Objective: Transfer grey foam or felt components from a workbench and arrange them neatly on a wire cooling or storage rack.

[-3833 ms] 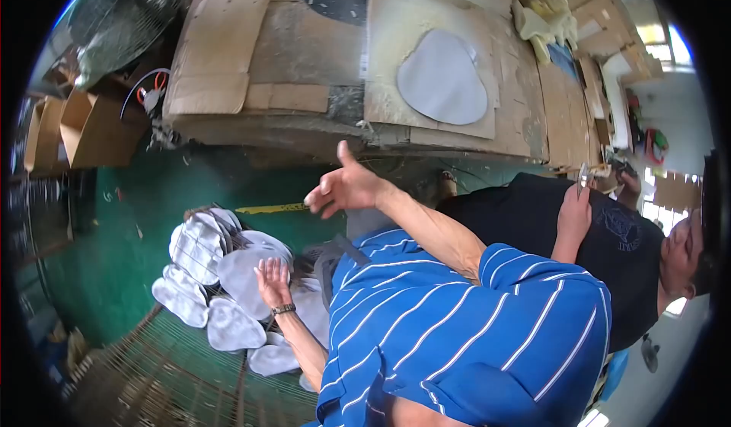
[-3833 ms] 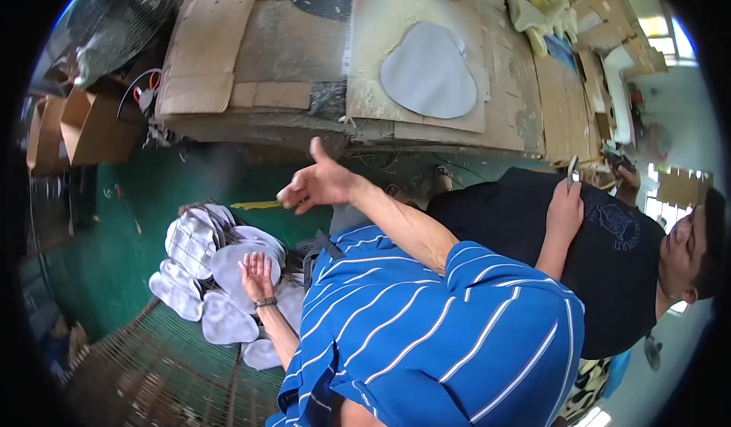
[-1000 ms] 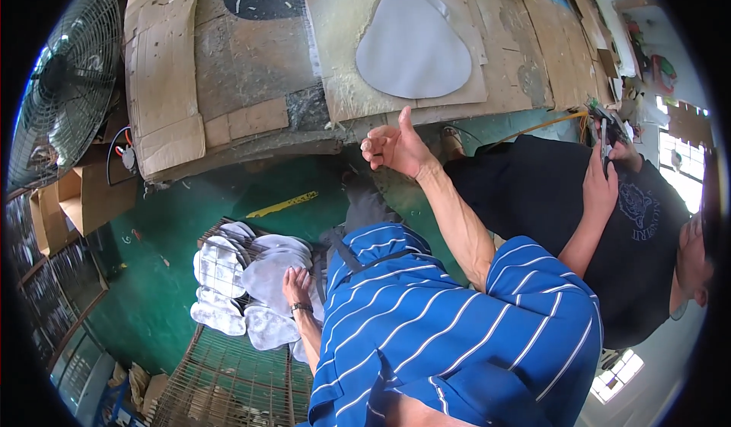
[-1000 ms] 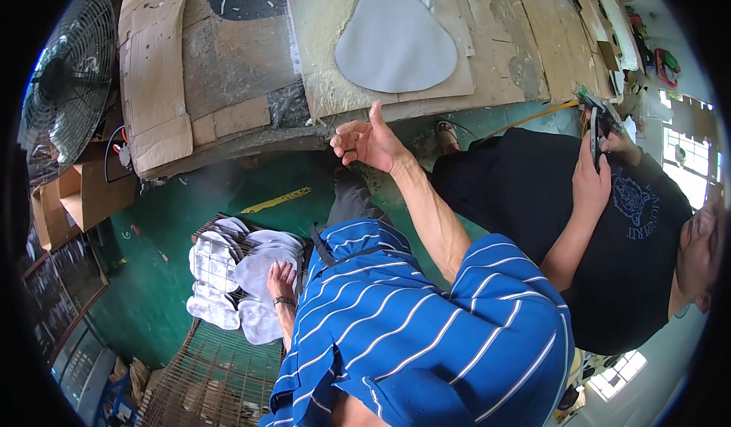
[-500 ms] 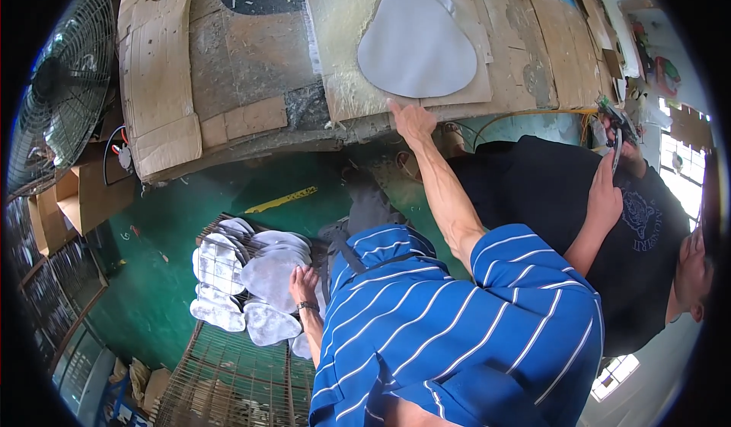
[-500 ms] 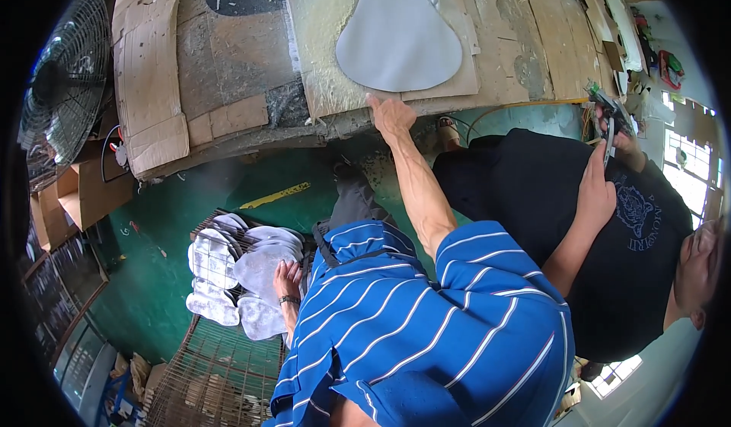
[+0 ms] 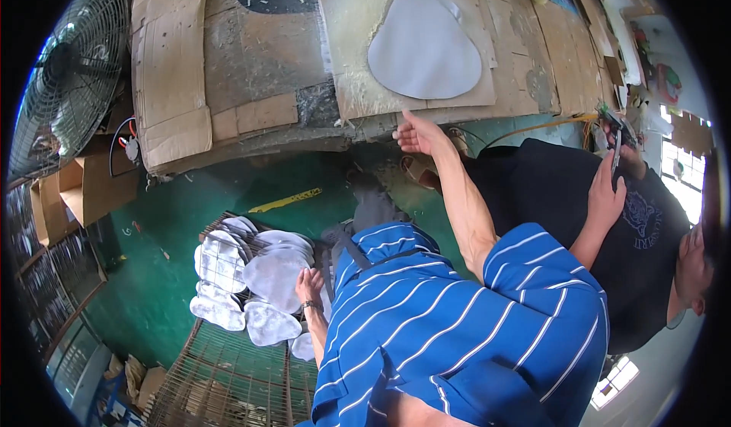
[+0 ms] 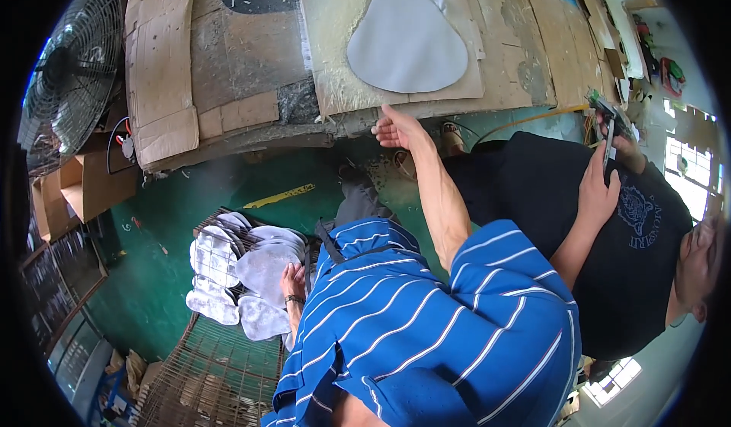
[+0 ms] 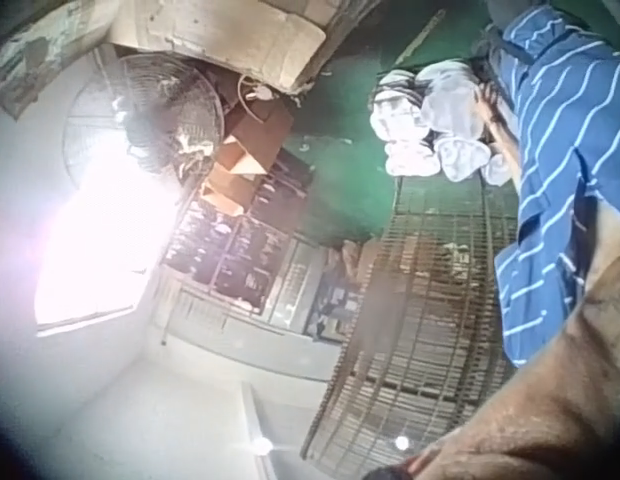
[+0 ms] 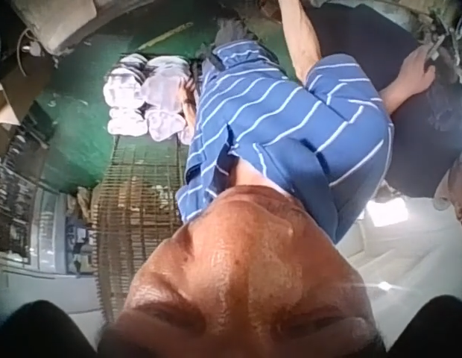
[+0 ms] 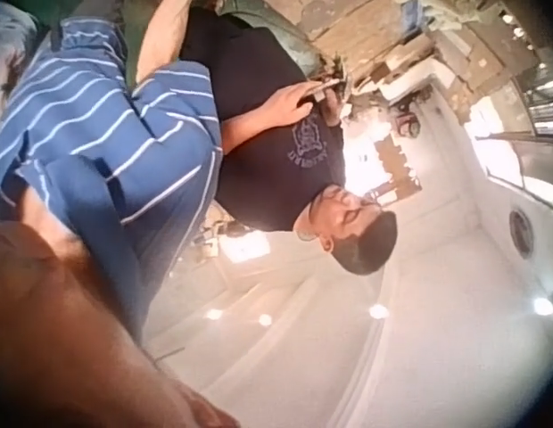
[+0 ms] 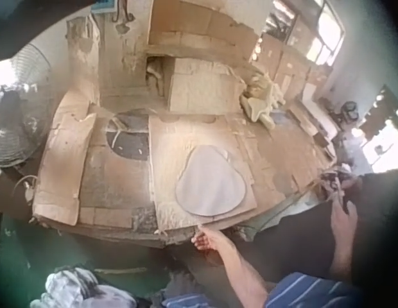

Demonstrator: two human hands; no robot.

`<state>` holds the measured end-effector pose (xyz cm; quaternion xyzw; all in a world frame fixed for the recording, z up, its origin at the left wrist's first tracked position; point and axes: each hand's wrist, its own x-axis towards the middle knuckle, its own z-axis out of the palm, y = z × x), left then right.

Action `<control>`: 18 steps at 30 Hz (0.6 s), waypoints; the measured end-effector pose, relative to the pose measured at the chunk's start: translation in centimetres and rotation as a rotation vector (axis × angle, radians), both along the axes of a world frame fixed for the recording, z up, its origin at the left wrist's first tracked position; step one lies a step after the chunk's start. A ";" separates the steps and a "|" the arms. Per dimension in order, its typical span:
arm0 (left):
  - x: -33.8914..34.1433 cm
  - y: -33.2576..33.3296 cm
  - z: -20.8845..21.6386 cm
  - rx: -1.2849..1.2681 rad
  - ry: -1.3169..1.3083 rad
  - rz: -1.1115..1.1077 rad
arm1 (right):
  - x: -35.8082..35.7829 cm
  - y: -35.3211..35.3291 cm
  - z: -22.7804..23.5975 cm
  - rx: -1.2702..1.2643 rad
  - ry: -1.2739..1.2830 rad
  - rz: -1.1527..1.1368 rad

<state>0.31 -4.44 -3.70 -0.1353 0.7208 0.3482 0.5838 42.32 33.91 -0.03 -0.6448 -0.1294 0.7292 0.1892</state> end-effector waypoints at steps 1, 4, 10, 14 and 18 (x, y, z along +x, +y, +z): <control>-0.2 -0.2 -0.1 0.032 -0.011 -0.005 | 0.2 0.7 -0.8 -0.030 0.017 -0.074; -0.6 -0.6 -0.3 0.039 0.018 0.044 | 0.4 1.1 -2.8 -0.062 0.043 -0.178; -0.4 -0.3 -0.8 -0.033 0.010 0.027 | -0.3 0.5 -4.8 -0.024 -0.060 -0.359; -0.2 -0.1 -1.2 0.022 0.001 0.044 | -1.3 -1.7 -3.2 -0.040 0.217 -0.569; 0.3 -0.5 -1.7 0.053 0.002 0.110 | -3.2 -5.1 0.5 0.045 0.430 -0.692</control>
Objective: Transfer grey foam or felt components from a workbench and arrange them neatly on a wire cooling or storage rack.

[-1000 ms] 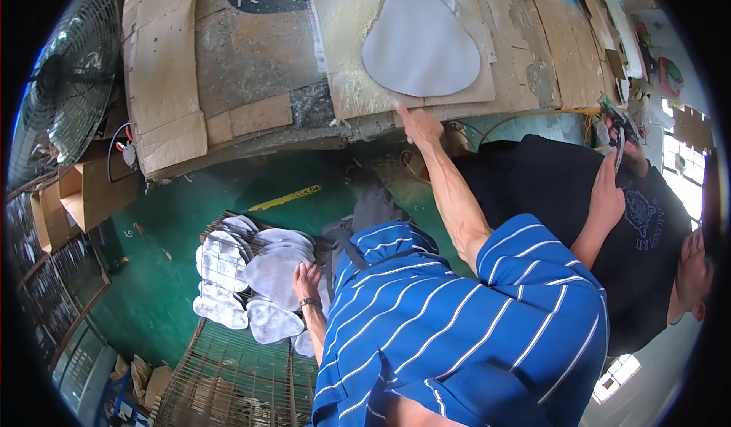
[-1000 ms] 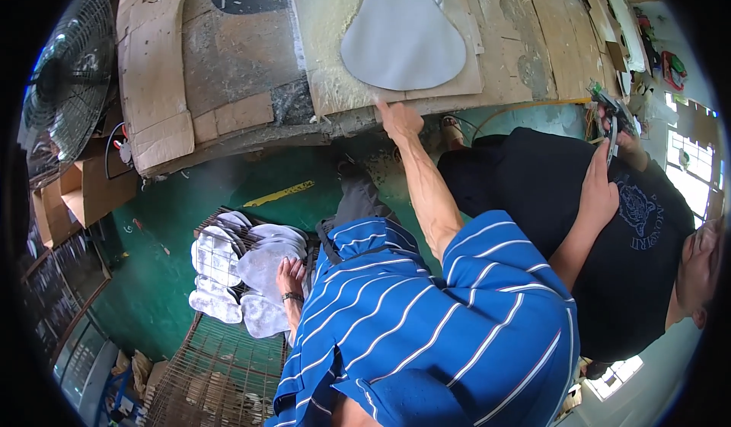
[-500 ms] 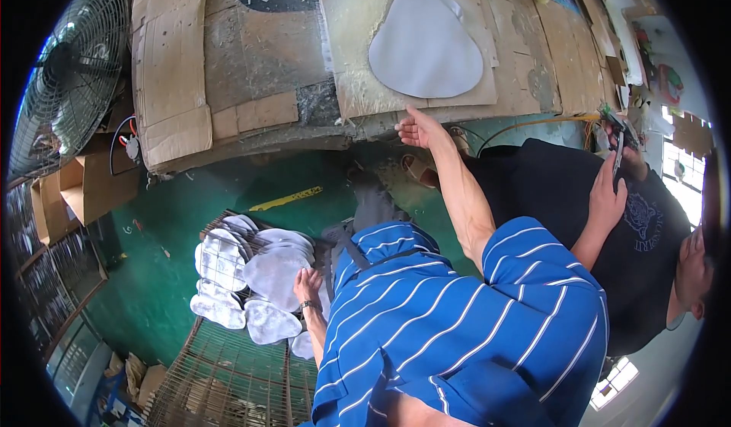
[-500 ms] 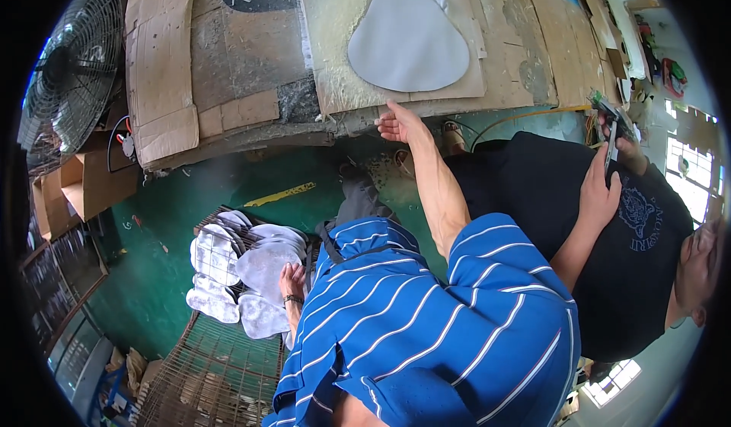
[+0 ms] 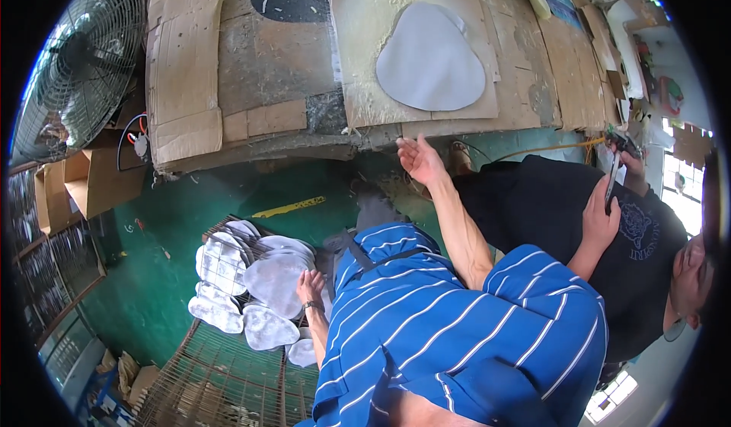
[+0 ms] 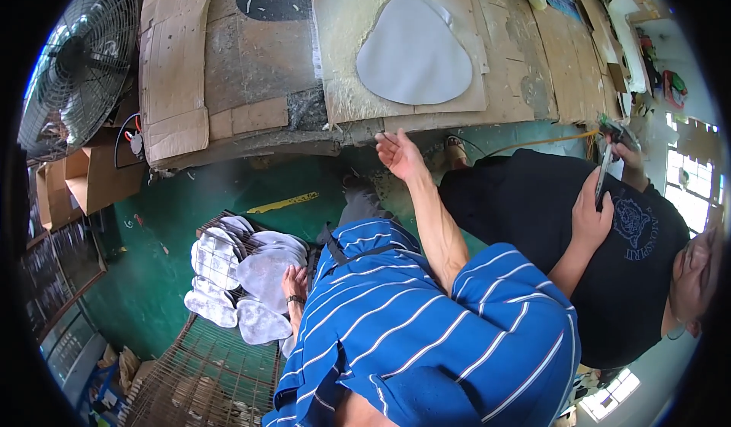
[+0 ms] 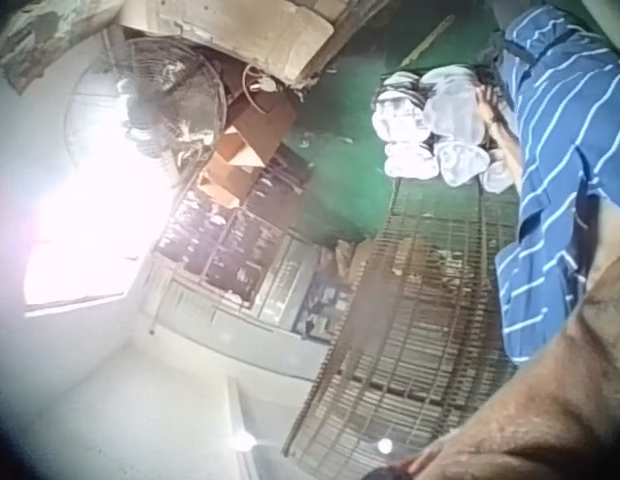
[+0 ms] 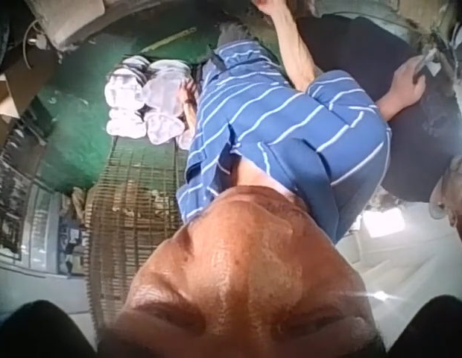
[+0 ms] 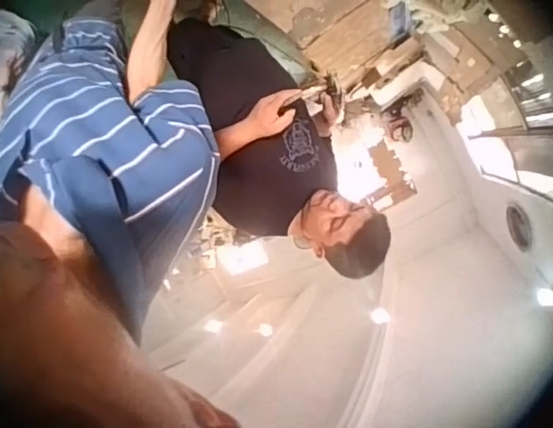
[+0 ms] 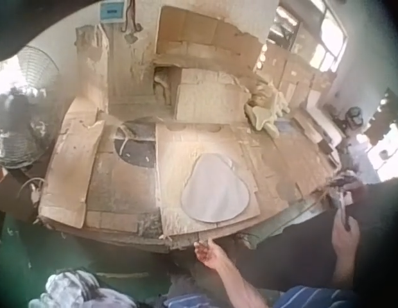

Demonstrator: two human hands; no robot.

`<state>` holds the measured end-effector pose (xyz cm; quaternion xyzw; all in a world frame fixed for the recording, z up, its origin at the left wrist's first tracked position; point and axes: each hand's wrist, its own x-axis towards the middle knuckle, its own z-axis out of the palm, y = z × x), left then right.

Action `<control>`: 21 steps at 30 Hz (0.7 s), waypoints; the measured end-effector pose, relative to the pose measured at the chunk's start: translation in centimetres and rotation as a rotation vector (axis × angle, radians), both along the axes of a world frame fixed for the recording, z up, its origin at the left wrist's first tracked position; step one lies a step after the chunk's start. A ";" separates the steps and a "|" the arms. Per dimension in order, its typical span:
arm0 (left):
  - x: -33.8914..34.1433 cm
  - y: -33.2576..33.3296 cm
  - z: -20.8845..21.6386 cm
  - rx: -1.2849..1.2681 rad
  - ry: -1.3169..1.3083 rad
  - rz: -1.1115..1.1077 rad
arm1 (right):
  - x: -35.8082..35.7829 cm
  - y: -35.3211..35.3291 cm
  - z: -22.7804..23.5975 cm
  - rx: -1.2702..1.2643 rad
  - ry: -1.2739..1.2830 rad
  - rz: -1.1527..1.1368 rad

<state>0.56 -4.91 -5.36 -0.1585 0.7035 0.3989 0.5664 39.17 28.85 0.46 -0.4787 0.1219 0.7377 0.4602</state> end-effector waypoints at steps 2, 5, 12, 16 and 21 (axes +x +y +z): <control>0.2 -0.2 -0.2 -0.014 -0.004 -0.042 | -0.3 0.1 1.8 0.178 0.034 0.162; 0.3 -0.1 -0.4 -0.019 -0.036 -0.090 | 0.1 1.6 2.8 0.335 -0.073 0.322; -0.4 1.0 0.5 -0.018 0.006 -0.107 | 2.2 5.6 -3.6 -0.157 0.093 0.050; -0.9 1.7 1.0 -0.011 0.006 -0.122 | 2.1 5.0 -5.1 -0.269 -0.021 0.067; -0.7 2.2 0.8 0.012 0.016 -0.108 | 0.8 5.2 -5.2 -0.222 -0.022 -0.093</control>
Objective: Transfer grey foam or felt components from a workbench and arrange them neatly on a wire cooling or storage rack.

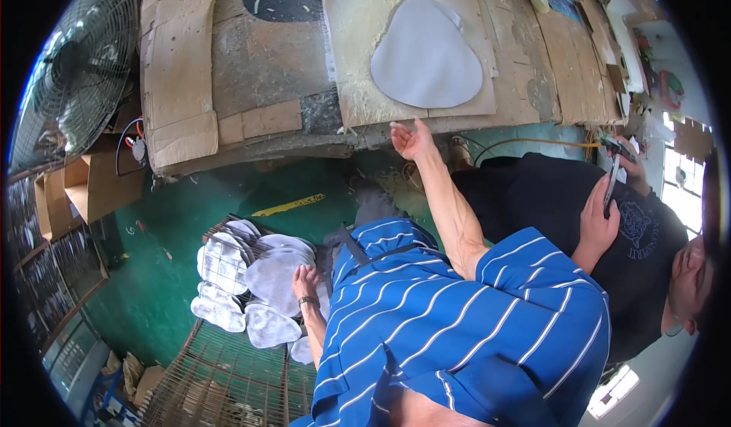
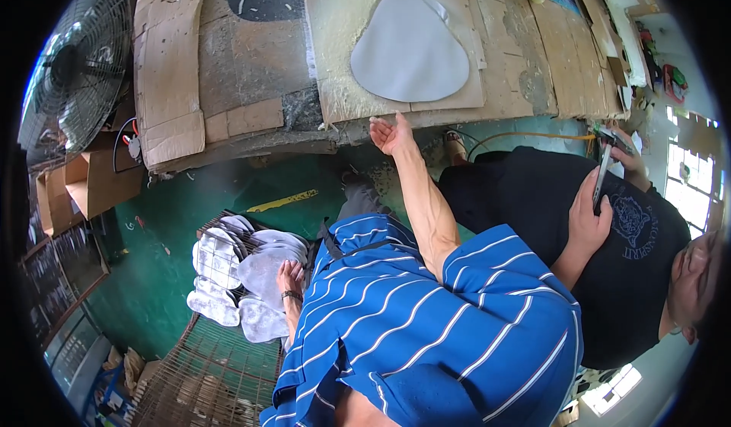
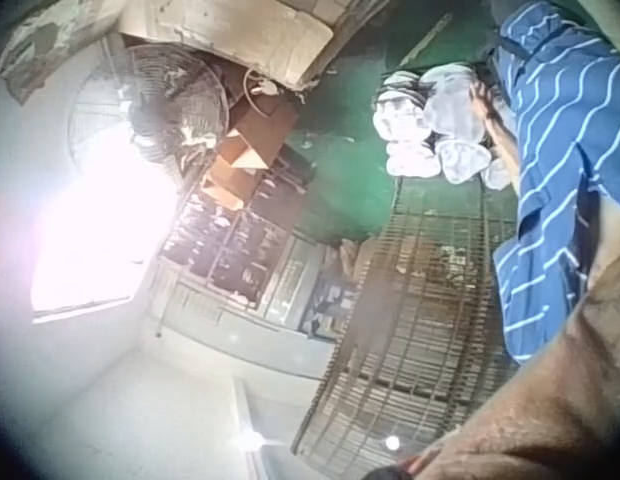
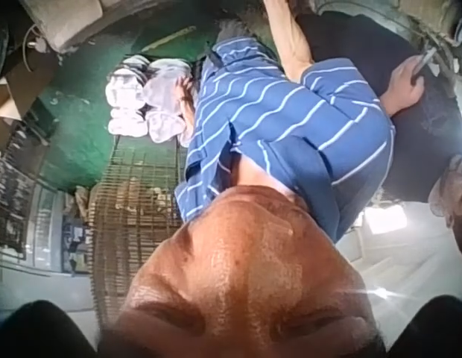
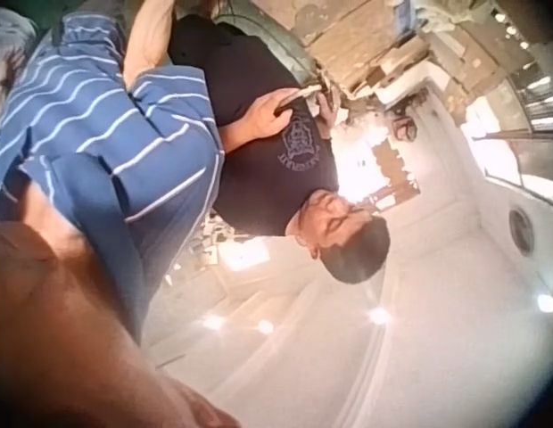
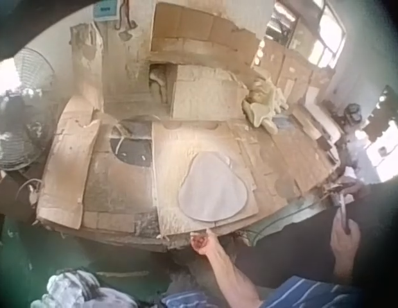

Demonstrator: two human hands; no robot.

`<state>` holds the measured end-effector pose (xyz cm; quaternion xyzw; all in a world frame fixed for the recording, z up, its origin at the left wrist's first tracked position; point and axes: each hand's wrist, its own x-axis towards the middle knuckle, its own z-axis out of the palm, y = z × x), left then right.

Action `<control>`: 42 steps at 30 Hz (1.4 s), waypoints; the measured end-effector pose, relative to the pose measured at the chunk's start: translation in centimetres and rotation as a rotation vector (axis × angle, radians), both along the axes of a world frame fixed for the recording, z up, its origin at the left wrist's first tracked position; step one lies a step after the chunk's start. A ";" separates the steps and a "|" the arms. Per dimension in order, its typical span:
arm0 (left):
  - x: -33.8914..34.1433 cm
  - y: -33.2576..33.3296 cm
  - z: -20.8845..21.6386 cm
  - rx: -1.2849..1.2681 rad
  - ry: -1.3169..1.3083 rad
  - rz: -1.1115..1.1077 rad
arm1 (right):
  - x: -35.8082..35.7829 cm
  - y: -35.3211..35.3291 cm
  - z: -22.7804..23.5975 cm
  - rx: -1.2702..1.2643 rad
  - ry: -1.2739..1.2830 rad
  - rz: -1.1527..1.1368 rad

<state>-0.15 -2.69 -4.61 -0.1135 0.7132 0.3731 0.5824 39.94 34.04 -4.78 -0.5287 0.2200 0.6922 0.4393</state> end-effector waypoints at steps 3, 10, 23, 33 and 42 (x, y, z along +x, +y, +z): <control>0.5 -0.7 -0.3 0.010 0.006 0.082 | -0.2 0.7 -0.8 -0.031 -0.053 -0.039; 2.4 -4.7 -1.1 -0.077 -0.009 0.225 | 2.8 -4.5 2.7 -0.043 -0.409 0.567; 3.8 -5.9 -1.0 0.015 0.262 0.558 | -17.4 0.9 8.4 0.582 -0.261 1.490; 9.8 -17.1 -8.3 0.099 0.050 0.889 | -37.4 -10.1 26.3 1.015 1.328 1.620; 9.6 -16.4 -5.1 -0.122 -0.031 0.685 | -35.1 -8.0 28.4 1.148 1.506 1.351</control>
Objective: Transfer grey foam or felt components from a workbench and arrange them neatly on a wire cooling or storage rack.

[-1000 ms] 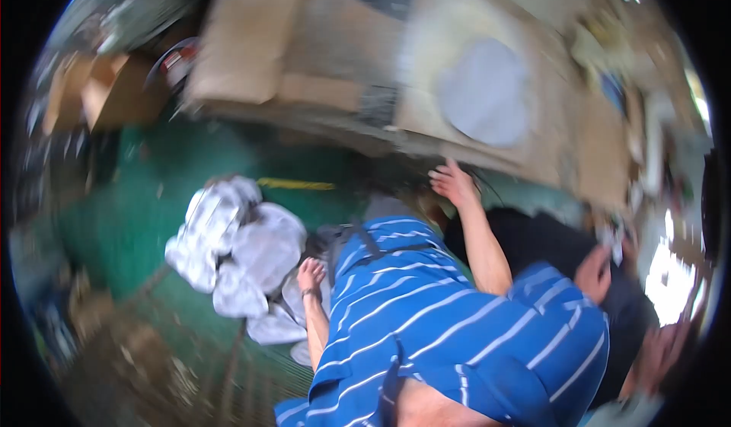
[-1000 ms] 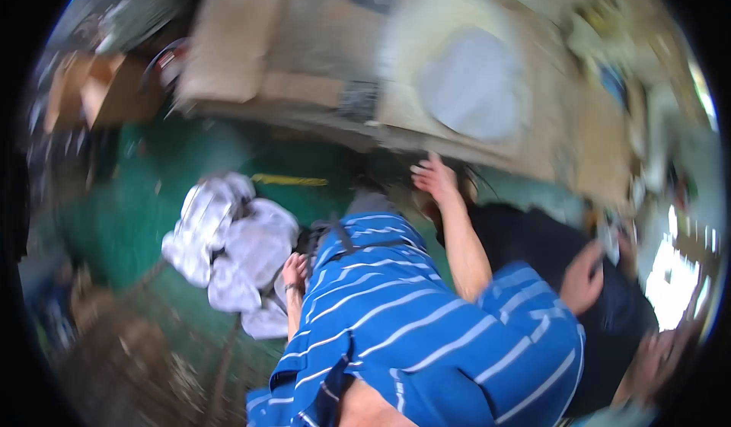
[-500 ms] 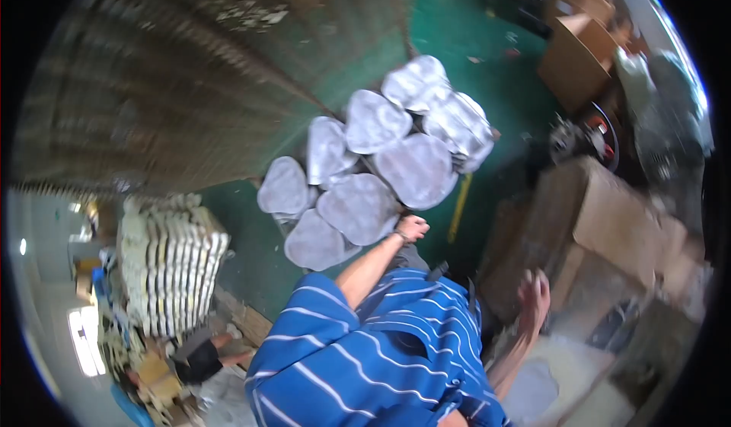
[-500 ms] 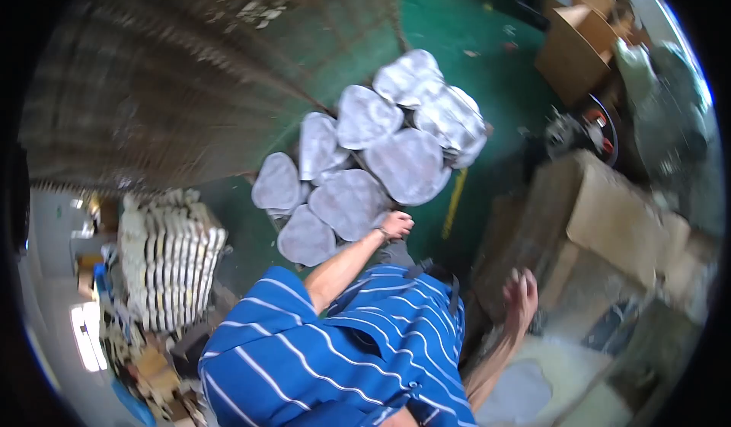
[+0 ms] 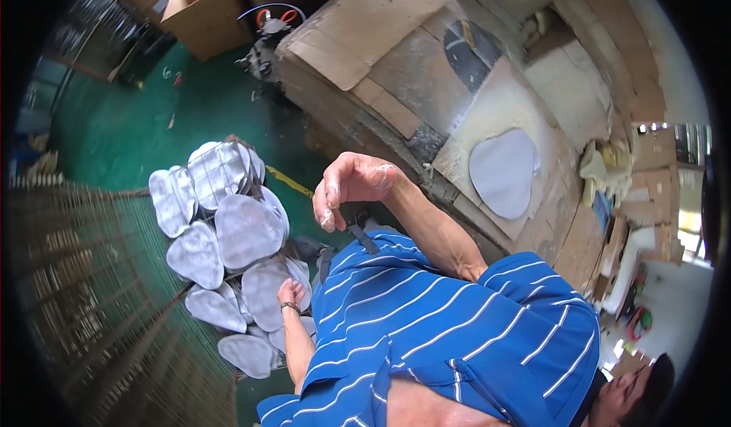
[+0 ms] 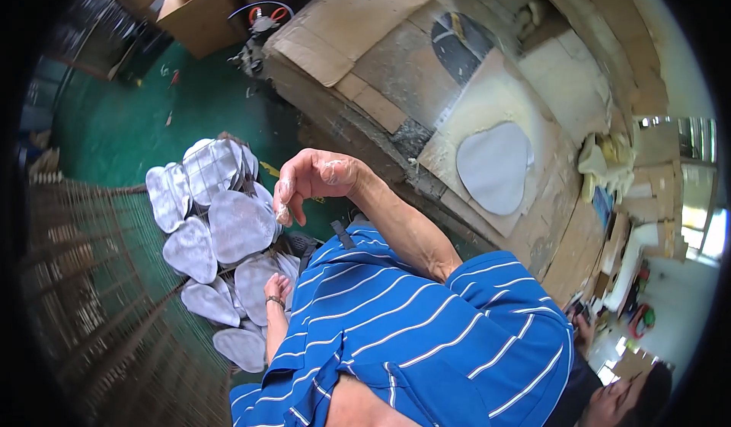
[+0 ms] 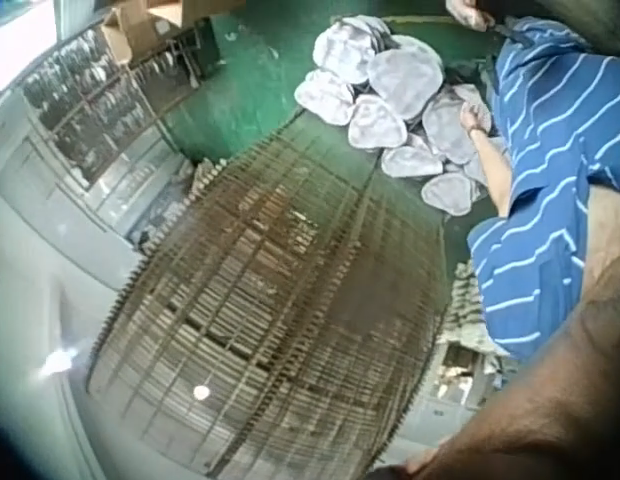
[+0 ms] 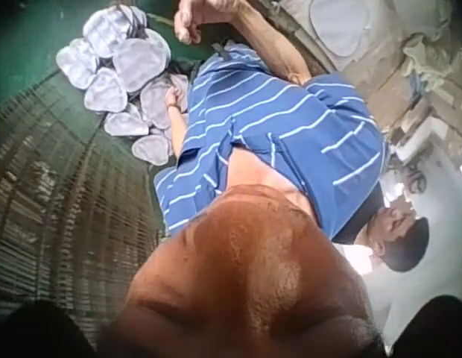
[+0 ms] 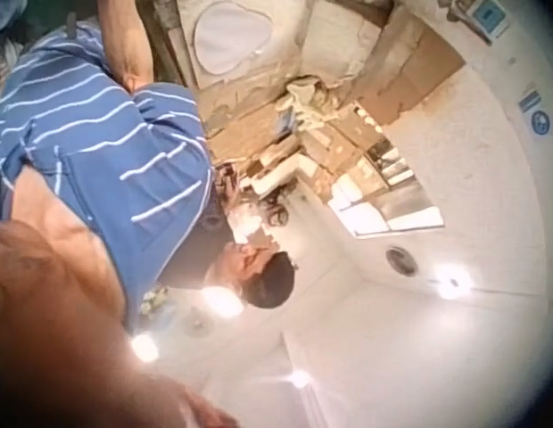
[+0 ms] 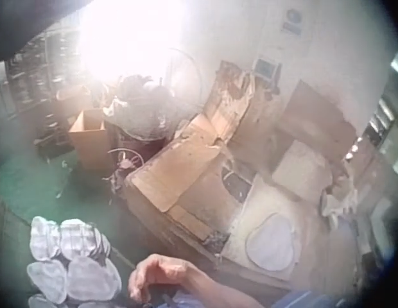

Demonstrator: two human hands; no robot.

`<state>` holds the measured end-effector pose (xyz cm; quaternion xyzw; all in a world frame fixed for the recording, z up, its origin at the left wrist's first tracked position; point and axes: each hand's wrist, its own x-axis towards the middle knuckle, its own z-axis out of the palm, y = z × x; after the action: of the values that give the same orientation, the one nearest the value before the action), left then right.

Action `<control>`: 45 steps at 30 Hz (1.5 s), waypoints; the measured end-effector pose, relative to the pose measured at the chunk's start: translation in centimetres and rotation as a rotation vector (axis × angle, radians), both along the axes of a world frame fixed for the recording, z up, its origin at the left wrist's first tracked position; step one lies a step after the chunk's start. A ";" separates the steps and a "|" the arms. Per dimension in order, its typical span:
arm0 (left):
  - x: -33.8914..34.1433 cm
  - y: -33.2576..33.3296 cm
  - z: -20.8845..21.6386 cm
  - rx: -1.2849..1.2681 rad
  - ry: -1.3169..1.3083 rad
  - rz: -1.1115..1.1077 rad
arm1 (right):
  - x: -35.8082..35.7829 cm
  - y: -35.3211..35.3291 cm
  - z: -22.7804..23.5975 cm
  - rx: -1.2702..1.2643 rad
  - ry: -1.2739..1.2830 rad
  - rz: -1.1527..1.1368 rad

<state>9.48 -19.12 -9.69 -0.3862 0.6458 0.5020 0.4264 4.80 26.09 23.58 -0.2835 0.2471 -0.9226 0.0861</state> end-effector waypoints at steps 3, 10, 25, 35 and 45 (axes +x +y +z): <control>-2.0 0.9 0.3 -0.010 -0.004 -0.071 | 1.7 1.3 -1.1 -0.044 -0.003 -0.021; -6.9 5.6 1.0 0.033 0.024 -0.262 | 5.9 3.7 -3.1 -0.049 -0.285 -0.247; -8.7 13.5 2.3 0.019 -0.001 -0.488 | 14.5 7.4 -8.9 -0.299 -0.549 -0.530; -8.9 15.4 2.4 0.020 -0.009 -0.520 | 20.5 8.1 -11.4 0.895 -1.243 -0.981; -9.3 15.5 2.3 0.011 -0.025 -0.562 | 24.1 16.8 -15.4 2.175 -1.370 -0.901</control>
<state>0.19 -3.61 -7.43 -0.1959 0.7195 0.3625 0.5590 28.88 42.86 8.13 0.5424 0.8213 -0.1656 0.0622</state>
